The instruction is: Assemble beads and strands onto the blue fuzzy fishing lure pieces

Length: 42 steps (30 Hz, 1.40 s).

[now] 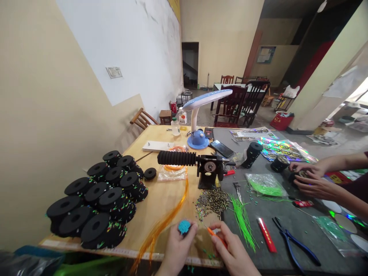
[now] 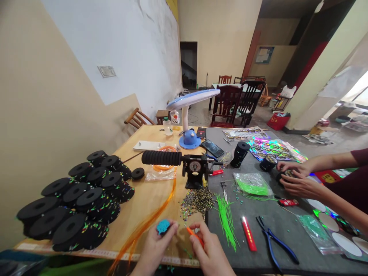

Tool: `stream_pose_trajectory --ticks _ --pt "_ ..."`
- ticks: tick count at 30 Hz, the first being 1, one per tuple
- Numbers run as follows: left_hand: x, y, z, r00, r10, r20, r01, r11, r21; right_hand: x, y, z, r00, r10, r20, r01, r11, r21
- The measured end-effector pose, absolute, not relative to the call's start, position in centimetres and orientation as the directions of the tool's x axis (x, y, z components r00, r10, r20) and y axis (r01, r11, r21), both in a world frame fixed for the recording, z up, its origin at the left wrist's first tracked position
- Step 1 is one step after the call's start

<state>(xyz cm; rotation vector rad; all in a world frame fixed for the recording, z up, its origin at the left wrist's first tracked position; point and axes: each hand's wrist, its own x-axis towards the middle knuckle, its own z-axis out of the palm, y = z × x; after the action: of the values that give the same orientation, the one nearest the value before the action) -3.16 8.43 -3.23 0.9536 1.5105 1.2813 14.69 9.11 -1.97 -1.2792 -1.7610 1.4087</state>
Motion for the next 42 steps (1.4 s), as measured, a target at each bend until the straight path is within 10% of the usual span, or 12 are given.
stream_pose_trajectory --ticks 14,23,37,42 --pt "-3.0 8.4 -3.9 -0.228 0.951 -0.211 -0.01 0.214 0.977 14.3 9.5 -1.6 -0.455 0.888 -0.069 0.444 0.159 -0.882" --pt "-2.8 8.1 -2.9 -0.194 0.981 -0.004 0.176 0.039 0.984 14.0 9.4 -1.0 -0.46 0.887 -0.043 0.59 0.269 -0.762" --pt "-2.5 8.3 -3.8 -0.195 0.944 -0.265 -0.12 0.245 0.962 14.1 9.3 -2.0 -0.429 0.903 0.018 0.476 0.243 -0.845" --pt "-3.1 8.5 -3.4 -0.194 0.981 -0.026 0.189 0.063 0.98 14.7 9.5 -0.8 -0.54 0.842 -0.005 0.518 0.327 -0.79"
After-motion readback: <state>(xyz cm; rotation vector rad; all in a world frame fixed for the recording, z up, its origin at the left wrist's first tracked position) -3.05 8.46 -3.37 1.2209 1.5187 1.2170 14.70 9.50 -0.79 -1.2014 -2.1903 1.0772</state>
